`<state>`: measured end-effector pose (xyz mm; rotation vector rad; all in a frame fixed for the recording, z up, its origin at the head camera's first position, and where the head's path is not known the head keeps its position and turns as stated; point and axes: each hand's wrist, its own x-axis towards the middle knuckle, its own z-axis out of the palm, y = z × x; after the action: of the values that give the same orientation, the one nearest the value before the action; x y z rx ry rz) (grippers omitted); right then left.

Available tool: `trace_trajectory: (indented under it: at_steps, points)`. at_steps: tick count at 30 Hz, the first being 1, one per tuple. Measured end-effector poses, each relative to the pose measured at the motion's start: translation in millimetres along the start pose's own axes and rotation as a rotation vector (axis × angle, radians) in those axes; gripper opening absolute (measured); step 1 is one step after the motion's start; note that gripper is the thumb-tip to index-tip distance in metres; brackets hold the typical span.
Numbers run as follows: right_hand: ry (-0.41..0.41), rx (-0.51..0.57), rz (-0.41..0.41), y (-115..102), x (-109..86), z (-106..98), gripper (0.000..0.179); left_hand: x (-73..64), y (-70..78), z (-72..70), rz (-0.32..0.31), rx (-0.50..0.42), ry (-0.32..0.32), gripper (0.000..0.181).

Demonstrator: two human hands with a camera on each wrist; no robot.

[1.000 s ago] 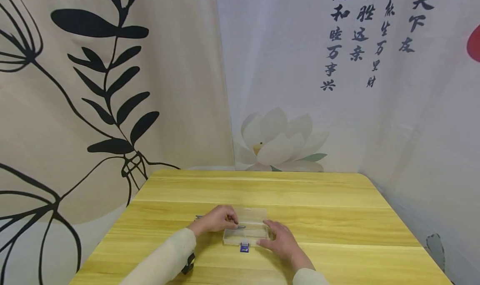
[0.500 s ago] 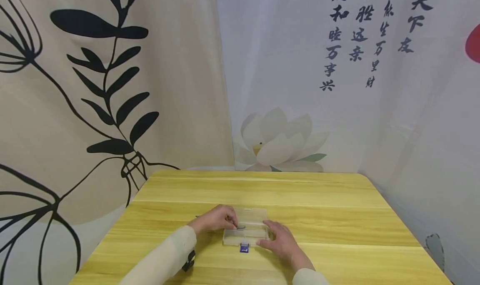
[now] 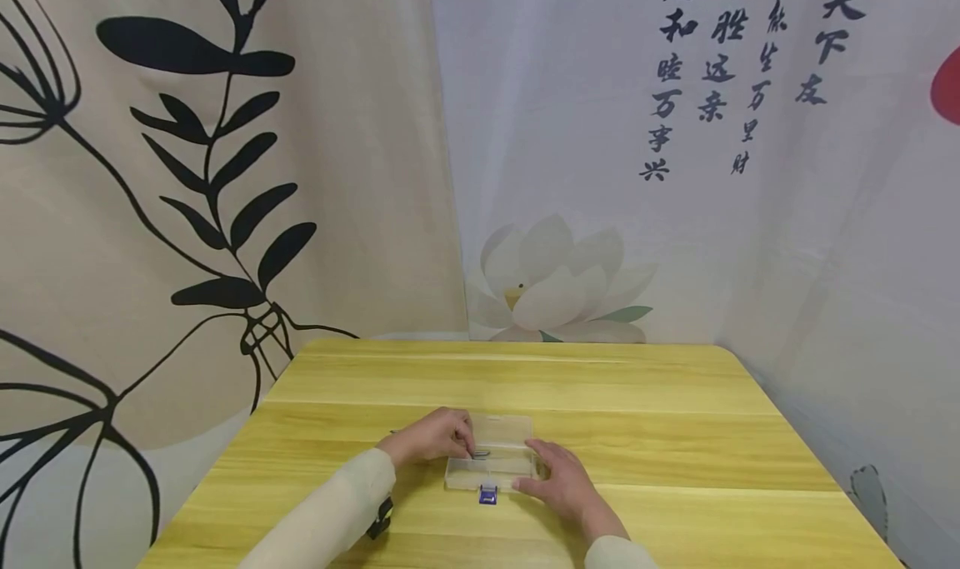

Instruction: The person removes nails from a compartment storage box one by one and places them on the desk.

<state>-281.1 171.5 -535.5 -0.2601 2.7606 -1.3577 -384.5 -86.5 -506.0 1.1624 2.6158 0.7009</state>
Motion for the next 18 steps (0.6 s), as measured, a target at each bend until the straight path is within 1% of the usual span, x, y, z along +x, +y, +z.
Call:
trace_trajectory:
  at_steps: [5,9,13,18]
  points:
    - [0.002,-0.005,-0.001,0.0,0.5,0.5,0.073,0.7,1.4,0.9,0.014,0.041,0.007,0.007]
    - [0.004,-0.006,-0.002,0.0,0.9,1.0,0.073,0.0,1.1,2.3,0.021,0.034,0.023,0.006]
    - [0.003,-0.011,-0.003,-0.7,0.5,0.7,0.073,-3.2,0.9,1.9,0.033,0.006,0.033,0.005]
    - [-0.003,-0.013,0.007,-1.0,-0.3,0.0,0.073,-7.0,0.9,-1.6,0.031,-0.004,0.027,0.005]
